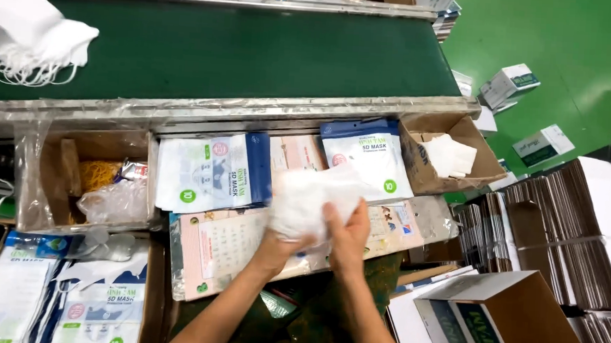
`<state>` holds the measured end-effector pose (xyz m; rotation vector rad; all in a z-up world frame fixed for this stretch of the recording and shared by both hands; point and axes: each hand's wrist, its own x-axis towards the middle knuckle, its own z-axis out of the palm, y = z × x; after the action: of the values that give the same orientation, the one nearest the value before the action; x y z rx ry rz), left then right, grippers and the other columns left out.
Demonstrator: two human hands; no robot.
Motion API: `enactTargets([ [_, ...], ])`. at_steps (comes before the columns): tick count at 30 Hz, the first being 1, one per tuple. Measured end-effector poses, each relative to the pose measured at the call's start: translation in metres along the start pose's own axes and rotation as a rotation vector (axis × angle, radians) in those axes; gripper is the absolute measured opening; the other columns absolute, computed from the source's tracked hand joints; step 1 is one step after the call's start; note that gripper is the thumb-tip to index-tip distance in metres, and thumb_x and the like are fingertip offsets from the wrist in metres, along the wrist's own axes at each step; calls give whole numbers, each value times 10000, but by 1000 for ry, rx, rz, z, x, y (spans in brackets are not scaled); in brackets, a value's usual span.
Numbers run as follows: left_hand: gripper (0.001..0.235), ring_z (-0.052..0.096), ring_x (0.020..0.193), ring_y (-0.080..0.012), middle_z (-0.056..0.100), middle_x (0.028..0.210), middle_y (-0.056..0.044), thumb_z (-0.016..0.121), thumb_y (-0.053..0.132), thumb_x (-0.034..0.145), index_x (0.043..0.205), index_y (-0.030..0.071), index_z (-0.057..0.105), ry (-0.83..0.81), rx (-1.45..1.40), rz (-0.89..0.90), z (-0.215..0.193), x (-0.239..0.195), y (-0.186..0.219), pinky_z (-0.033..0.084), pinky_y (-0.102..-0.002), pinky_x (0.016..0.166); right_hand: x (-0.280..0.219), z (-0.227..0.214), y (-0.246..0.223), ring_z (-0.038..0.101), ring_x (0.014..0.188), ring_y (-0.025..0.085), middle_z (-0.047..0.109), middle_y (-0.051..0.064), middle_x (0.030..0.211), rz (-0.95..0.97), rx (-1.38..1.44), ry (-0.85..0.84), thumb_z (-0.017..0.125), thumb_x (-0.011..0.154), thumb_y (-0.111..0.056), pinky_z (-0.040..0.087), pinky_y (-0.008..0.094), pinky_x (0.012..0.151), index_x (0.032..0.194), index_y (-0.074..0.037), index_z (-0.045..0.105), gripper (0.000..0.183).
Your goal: Packing face masks into pouches and then sealing boxes in a factory environment.
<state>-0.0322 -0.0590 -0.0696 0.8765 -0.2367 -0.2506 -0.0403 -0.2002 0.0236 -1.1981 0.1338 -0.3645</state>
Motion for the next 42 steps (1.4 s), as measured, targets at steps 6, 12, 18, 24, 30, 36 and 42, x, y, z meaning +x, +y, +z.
enactTargets([
  [6, 266, 725, 930, -194, 771, 1073, -120, 772, 105, 906, 1152, 7, 750, 200, 651, 41, -16, -7, 48, 589, -301, 815, 9, -17, -26, 420, 1330, 332, 454, 288, 1420, -478, -776, -73, 915, 663, -175, 326, 465, 1111, 1476, 86, 365, 1016],
  [12, 613, 674, 972, -389, 688, 1088, -220, 824, 201, 714, 1244, -28, 615, -92, 956, 485, -3, -13, 66, 543, -425, 857, 8, -59, 38, 497, 1366, 353, 582, 229, 1421, -445, -953, -667, 829, 713, -105, 385, 428, 1159, 1451, -51, 509, 806],
  [18, 569, 722, 912, -394, 735, 978, -175, 881, 283, 712, 1198, 82, 665, -77, 1236, 171, -16, -22, 55, 567, -443, 793, -4, -45, 26, 647, 1202, 293, 689, 128, 1240, 129, -860, -612, 778, 731, -148, 495, 371, 1019, 1413, -97, 519, 731],
  [24, 783, 709, 1043, -382, 694, 1187, -216, 883, 261, 686, 1355, 28, 550, -114, 1031, 394, 35, -14, 100, 574, -417, 884, -2, -45, 52, 620, 1223, 352, 665, 188, 1307, -353, -759, -696, 806, 763, -88, 459, 415, 1059, 1419, -55, 542, 708],
  [30, 744, 764, 1025, -310, 756, 1177, -153, 895, 252, 714, 1378, 104, 593, -177, 1001, 224, 11, -3, 74, 599, -372, 892, 7, -50, 66, 627, 983, 181, 707, 86, 1151, 166, -721, -525, 845, 666, -215, 524, 345, 915, 1605, -127, 254, 1113],
  [36, 755, 759, 845, -264, 796, 1008, -82, 848, 204, 683, 1404, 173, 626, -396, 940, -130, 36, 30, 117, 591, -320, 857, 23, -50, 62, 574, 1204, 147, 520, 52, 1336, 43, -512, -640, 880, 665, -220, 517, 333, 965, 1566, -105, 89, 1204],
  [42, 266, 664, 814, -231, 701, 857, -58, 763, 198, 868, 1092, 70, 701, 521, 1066, 310, -57, 108, 72, 535, -397, 746, 25, -35, 37, 747, 961, 215, 812, 153, 1087, 206, -618, -273, 858, 806, -178, 597, 335, 860, 1122, 82, 773, 418],
])
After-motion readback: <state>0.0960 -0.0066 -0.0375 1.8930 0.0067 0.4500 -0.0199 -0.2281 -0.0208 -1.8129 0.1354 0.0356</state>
